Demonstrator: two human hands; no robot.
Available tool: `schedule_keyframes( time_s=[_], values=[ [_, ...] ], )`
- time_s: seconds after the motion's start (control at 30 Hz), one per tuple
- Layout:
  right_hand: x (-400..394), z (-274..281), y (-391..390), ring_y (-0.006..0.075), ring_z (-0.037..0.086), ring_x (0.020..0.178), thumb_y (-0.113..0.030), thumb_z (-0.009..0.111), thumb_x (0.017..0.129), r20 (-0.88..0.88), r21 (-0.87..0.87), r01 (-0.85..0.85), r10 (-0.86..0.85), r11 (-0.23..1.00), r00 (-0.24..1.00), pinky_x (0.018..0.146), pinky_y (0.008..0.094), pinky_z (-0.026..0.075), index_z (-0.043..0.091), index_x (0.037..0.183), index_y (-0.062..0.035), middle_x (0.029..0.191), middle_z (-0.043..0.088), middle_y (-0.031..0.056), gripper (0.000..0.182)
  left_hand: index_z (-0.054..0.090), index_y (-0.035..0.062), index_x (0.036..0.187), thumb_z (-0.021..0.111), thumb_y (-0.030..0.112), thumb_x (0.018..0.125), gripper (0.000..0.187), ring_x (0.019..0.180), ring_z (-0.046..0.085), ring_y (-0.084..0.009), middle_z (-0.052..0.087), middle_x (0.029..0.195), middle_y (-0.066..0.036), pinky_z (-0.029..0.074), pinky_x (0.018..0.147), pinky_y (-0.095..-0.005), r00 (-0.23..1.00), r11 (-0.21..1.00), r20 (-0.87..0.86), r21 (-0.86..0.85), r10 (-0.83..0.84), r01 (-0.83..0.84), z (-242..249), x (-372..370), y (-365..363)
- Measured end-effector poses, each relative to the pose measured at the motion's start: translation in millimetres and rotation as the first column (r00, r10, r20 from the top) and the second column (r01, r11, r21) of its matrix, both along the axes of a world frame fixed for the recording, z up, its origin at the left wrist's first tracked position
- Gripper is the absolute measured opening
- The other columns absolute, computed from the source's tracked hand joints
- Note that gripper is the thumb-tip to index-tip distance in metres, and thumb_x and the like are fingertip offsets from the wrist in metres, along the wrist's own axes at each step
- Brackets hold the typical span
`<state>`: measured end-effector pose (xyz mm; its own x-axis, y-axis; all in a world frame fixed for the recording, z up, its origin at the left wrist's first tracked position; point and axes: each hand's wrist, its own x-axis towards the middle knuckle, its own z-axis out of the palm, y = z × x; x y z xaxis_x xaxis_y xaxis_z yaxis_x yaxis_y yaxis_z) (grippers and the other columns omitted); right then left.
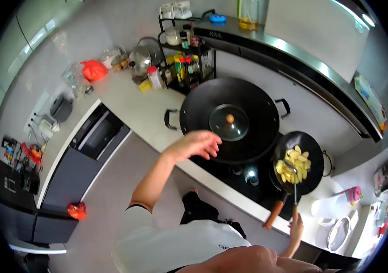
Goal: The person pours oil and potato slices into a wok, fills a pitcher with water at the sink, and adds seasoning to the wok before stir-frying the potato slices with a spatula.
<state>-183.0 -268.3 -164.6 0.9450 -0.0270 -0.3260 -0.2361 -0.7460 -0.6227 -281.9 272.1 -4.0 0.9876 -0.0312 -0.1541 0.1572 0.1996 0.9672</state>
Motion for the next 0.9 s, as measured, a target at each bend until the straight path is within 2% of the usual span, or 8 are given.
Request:
schedule_keyframes(
  time_s=[0.1,0.17,0.23,0.33,0.4,0.6,0.7,0.9],
  values=[
    [-6.1,35.8,50.3,0.0387,0.048,0.118,-0.057,0.034,0.091,0.041,-0.345,0.062,-0.051,0.937,0.998,0.096,0.0481,0.037,0.045,0.130,0.0006,0.119,0.054,0.0270,0.071,0.057,0.0057,0.110,0.051,0.031,0.093,0.031,0.088,0.060,-0.0129,0.060,0.096,-0.004,0.050,0.076,-0.0283,0.923,0.921,0.183,0.138,0.339,-0.365,45.7,37.9,119.6],
    [-7.5,58.9,85.9,0.0382,0.049,0.117,-0.059,0.029,0.091,-0.047,-0.510,0.083,-0.124,0.856,0.991,0.097,0.0492,0.036,0.045,0.131,-0.0008,0.121,0.054,0.0257,0.073,0.059,0.0051,0.109,0.054,0.036,0.091,0.036,0.089,0.060,-0.0136,0.062,0.101,-0.006,0.049,0.076,-0.0282,0.793,0.802,0.289,0.117,0.537,-0.586,68.4,72.2,197.2],
    [-4.1,70.1,117.6,0.0385,0.040,0.126,-0.058,0.029,0.091,-0.102,-0.624,0.132,-0.248,0.770,0.963,0.101,0.0605,0.026,0.039,0.137,-0.0074,0.133,0.044,0.0222,0.069,0.059,0.0024,0.109,0.054,0.044,0.090,0.046,0.097,0.059,-0.0136,0.062,0.103,-0.008,0.048,0.079,-0.0274,0.648,0.677,0.427,0.105,0.630,-0.728,89.0,110.2,272.5],
    [-0.4,73.5,150.3,0.0339,0.026,0.135,-0.051,0.038,0.091,0.087,-0.715,0.251,-0.274,0.652,0.958,0.105,0.0610,0.017,0.034,0.141,-0.0120,0.145,0.027,0.0179,0.063,0.058,-0.0037,0.102,0.054,0.042,0.089,0.048,0.100,0.057,-0.0232,0.061,0.108,-0.015,0.043,0.085,-0.0349,0.516,0.370,0.659,0.363,0.548,-0.855,126.6,164.6,353.9],
    [-0.9,78.3,170.6,0.0356,0.029,0.132,-0.041,0.046,0.090,0.260,-0.678,0.326,-0.199,0.659,0.945,0.106,0.0575,0.019,0.035,0.140,-0.0108,0.145,0.028,0.0182,0.059,0.058,-0.0043,0.107,0.053,0.044,0.086,0.053,0.107,0.054,-0.0357,0.056,0.115,-0.025,0.041,0.092,-0.0396,0.349,0.141,0.813,0.322,0.466,-0.936,135.8,212.8,417.6],
    [-4.3,113.3,235.8,0.0383,0.032,0.130,-0.024,0.053,0.087,0.524,-0.464,0.364,-0.081,0.808,0.848,0.105,0.0504,0.025,0.041,0.134,-0.0070,0.143,0.030,0.0192,0.051,0.057,-0.0103,0.109,0.048,0.062,0.082,0.078,0.109,0.054,-0.0387,0.056,0.115,-0.028,0.043,0.090,-0.0413,0.193,-0.045,0.689,0.311,0.699,-0.949,174.2,310.4,525.2],
    [-8.1,120.2,255.3,0.0393,0.035,0.127,-0.016,0.054,0.086,0.614,-0.388,0.376,-0.068,0.842,0.786,0.103,0.0467,0.030,0.044,0.131,-0.0042,0.141,0.032,0.0204,0.047,0.063,-0.0086,0.097,0.046,0.069,0.079,0.082,0.097,0.060,-0.0387,0.062,0.104,-0.026,0.047,0.083,-0.0417,0.460,0.205,0.427,0.520,0.778,-0.829,189.3,330.8,559.5],
    [-15.3,122.2,281.7,0.0395,0.036,0.127,-0.007,0.053,0.085,0.646,-0.303,0.312,-0.046,0.900,0.762,0.101,0.0458,0.032,0.045,0.128,-0.0004,0.138,0.035,0.0217,0.044,0.064,-0.0053,0.087,0.072,0.050,0.070,0.058,0.064,0.054,-0.0178,0.061,0.082,-0.009,0.047,0.061,-0.0303,0.345,0.359,0.303,0.009,0.888,-0.933,177.0,366.0,588.1]
  ],
)
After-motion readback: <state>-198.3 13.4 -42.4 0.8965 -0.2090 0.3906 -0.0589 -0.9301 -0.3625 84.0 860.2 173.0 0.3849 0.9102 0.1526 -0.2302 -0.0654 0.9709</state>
